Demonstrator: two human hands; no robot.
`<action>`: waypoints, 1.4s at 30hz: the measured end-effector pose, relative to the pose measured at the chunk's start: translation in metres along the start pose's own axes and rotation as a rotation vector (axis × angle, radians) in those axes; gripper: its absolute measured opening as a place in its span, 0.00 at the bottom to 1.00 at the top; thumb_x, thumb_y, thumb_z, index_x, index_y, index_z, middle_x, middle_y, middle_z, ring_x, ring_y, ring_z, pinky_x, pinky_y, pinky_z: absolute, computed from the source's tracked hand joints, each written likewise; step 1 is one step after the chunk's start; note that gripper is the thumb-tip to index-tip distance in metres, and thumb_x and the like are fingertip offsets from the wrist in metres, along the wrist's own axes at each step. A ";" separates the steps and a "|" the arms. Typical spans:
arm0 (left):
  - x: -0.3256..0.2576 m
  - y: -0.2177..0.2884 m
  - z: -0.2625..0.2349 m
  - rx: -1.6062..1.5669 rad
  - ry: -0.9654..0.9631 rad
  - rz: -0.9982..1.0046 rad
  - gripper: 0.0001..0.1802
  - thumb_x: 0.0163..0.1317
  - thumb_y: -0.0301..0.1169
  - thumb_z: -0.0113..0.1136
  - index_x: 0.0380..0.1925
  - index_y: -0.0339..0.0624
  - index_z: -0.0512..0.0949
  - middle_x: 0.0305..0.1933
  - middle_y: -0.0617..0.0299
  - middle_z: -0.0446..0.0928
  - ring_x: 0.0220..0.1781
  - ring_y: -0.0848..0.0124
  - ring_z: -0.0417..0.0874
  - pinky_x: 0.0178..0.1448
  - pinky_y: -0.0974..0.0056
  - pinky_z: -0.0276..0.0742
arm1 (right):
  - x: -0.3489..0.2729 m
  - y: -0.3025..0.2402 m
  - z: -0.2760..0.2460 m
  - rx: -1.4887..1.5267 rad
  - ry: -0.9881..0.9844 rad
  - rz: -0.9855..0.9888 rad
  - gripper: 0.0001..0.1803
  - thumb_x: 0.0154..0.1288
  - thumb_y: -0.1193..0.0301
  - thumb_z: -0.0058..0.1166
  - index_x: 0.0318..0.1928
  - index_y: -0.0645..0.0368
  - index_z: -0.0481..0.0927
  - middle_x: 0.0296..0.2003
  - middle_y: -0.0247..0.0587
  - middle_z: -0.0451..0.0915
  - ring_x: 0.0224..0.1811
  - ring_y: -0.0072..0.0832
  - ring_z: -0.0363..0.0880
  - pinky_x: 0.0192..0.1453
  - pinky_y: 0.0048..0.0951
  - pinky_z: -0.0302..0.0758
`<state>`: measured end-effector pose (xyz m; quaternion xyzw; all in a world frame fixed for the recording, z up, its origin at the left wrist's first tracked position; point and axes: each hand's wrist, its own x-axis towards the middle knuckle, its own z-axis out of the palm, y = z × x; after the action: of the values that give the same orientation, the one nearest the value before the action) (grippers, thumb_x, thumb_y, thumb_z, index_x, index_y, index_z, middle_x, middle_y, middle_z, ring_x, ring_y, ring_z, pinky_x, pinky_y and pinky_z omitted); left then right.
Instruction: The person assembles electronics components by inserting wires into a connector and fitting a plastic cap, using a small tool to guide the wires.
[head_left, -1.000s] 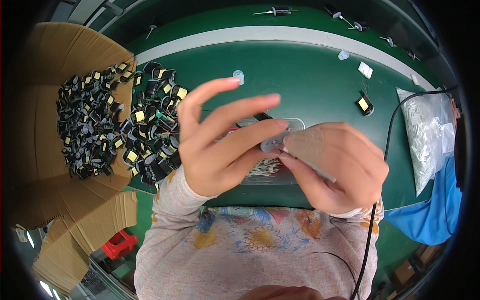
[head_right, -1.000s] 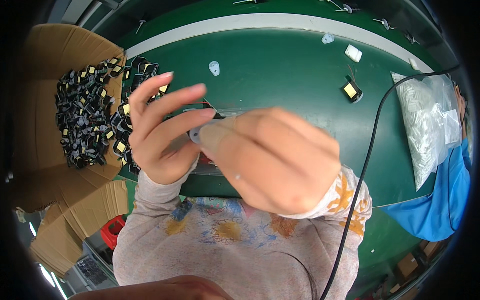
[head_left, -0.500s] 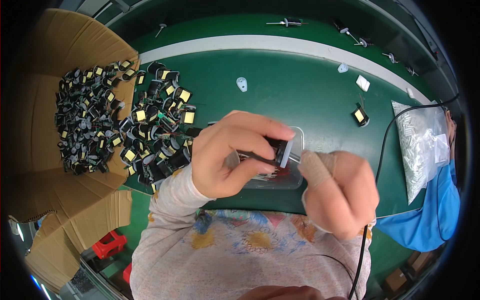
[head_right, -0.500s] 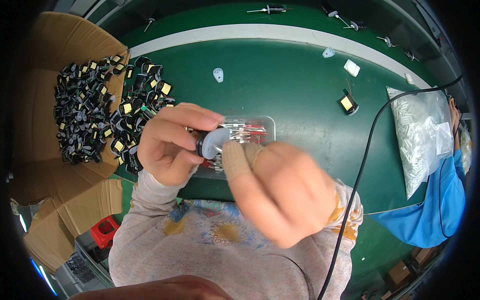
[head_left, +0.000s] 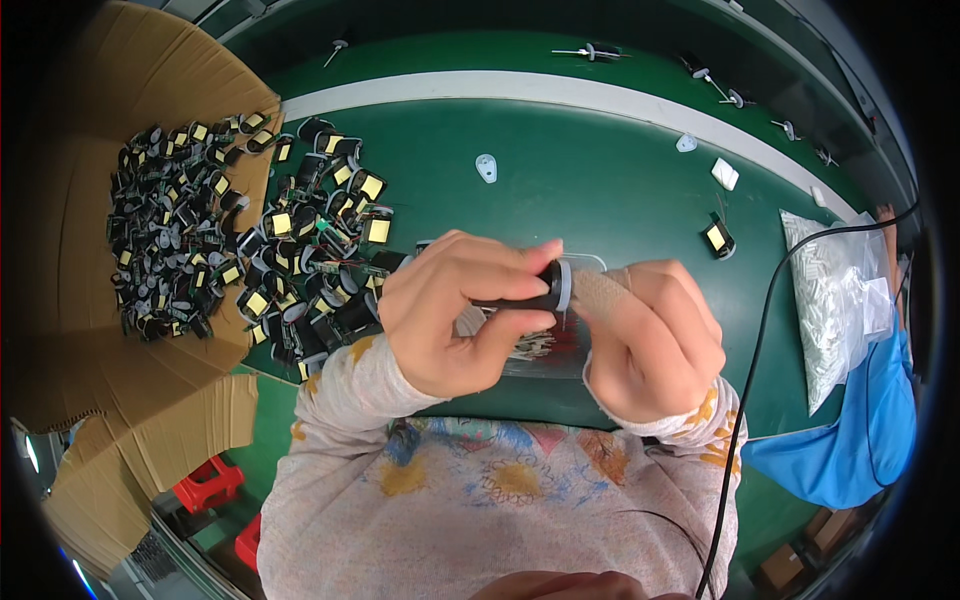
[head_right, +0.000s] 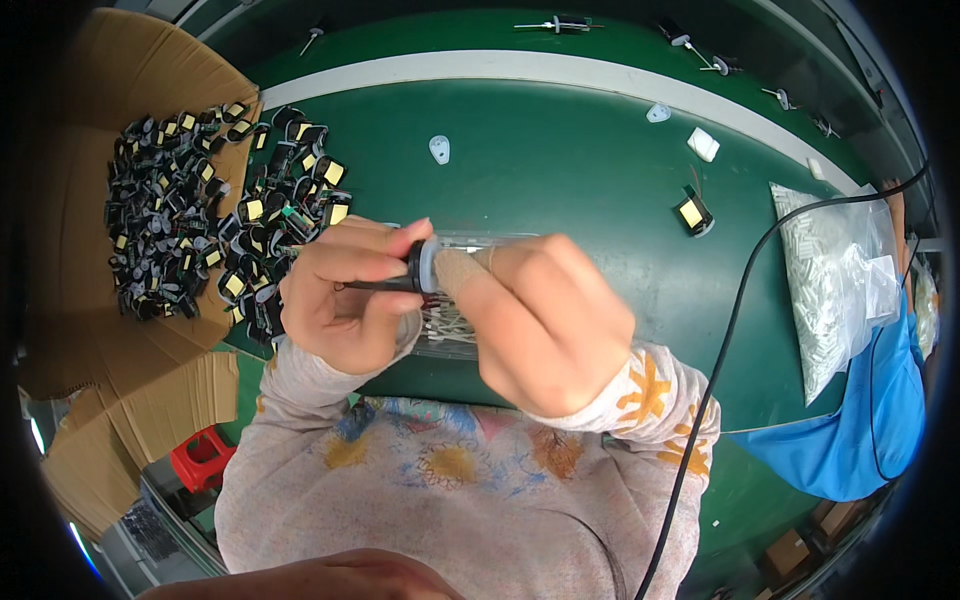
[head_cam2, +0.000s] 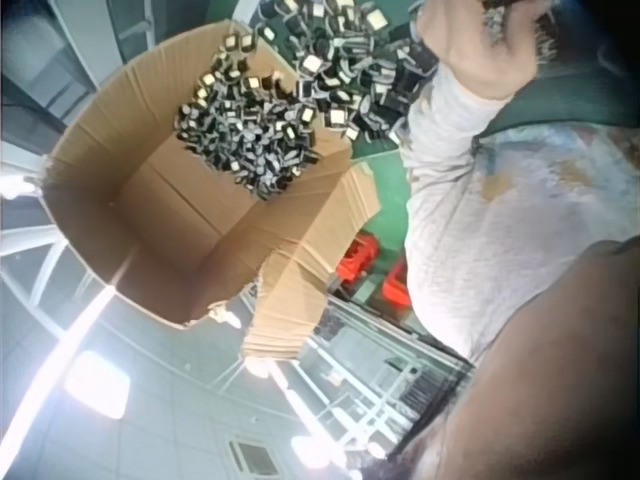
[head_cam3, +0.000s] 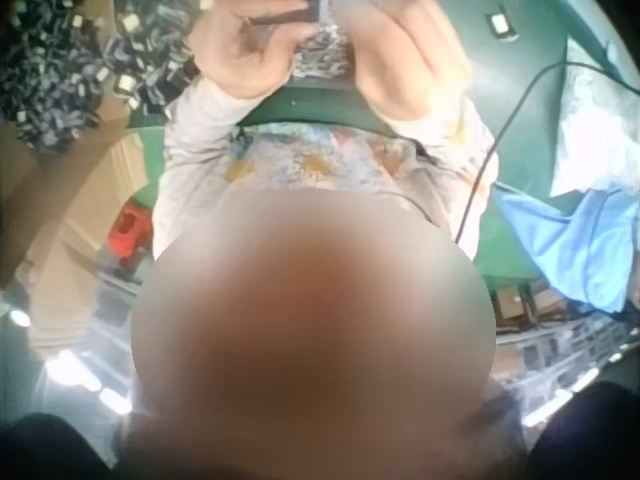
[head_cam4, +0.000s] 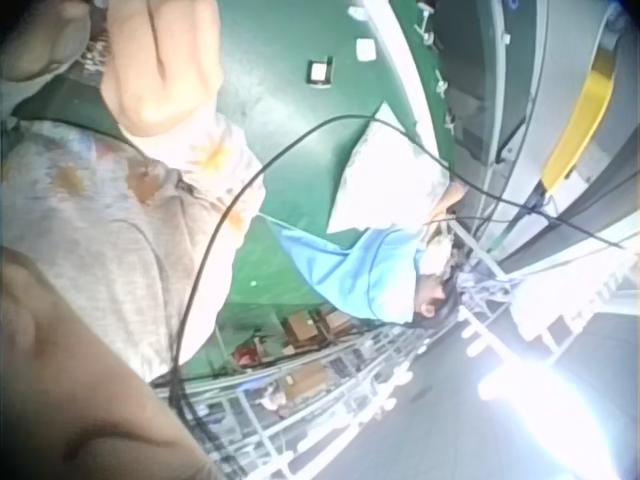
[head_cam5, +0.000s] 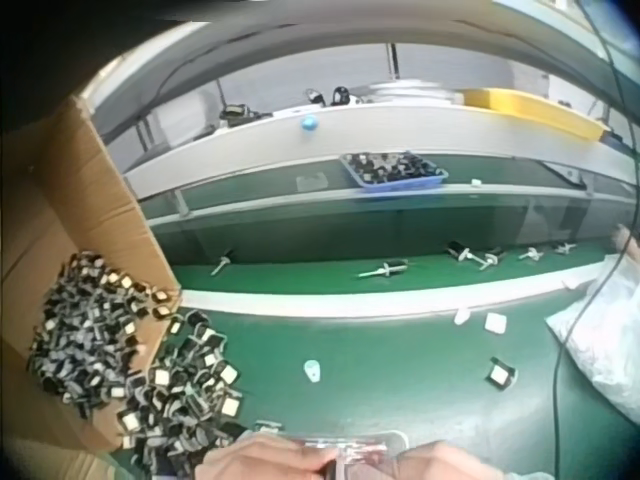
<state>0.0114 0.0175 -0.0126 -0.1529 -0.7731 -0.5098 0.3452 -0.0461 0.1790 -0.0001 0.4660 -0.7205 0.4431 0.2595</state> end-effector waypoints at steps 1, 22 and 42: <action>0.001 -0.002 -0.001 0.003 0.014 -0.021 0.13 0.43 0.22 0.69 0.29 0.34 0.75 0.34 0.48 0.81 0.33 0.63 0.84 0.38 0.67 0.78 | 0.004 0.003 0.001 0.007 -0.005 -0.004 0.19 0.33 0.84 0.57 0.34 0.64 0.81 0.25 0.42 0.76 0.24 0.32 0.74 0.26 0.27 0.73; 0.009 -0.065 -0.121 1.071 -0.286 -0.352 0.09 0.45 0.30 0.65 0.30 0.47 0.80 0.35 0.66 0.78 0.43 0.60 0.73 0.48 0.60 0.68 | 0.075 0.267 0.155 0.523 0.040 1.272 0.19 0.56 0.62 0.63 0.42 0.63 0.81 0.32 0.40 0.82 0.26 0.22 0.76 0.33 0.26 0.80; -0.037 -0.112 -0.068 1.659 -0.556 -0.175 0.01 0.43 0.29 0.56 0.18 0.46 0.77 0.17 0.65 0.76 0.33 0.69 0.75 0.39 0.62 0.64 | -0.015 0.015 0.058 -0.078 -0.895 0.096 0.07 0.49 0.76 0.52 0.32 0.59 0.76 0.23 0.44 0.78 0.30 0.38 0.80 0.31 0.35 0.77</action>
<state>-0.0025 -0.0878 -0.0977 0.0886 -0.9593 0.2472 0.1040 -0.0511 0.1374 -0.0448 0.5678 -0.7987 0.1820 -0.0809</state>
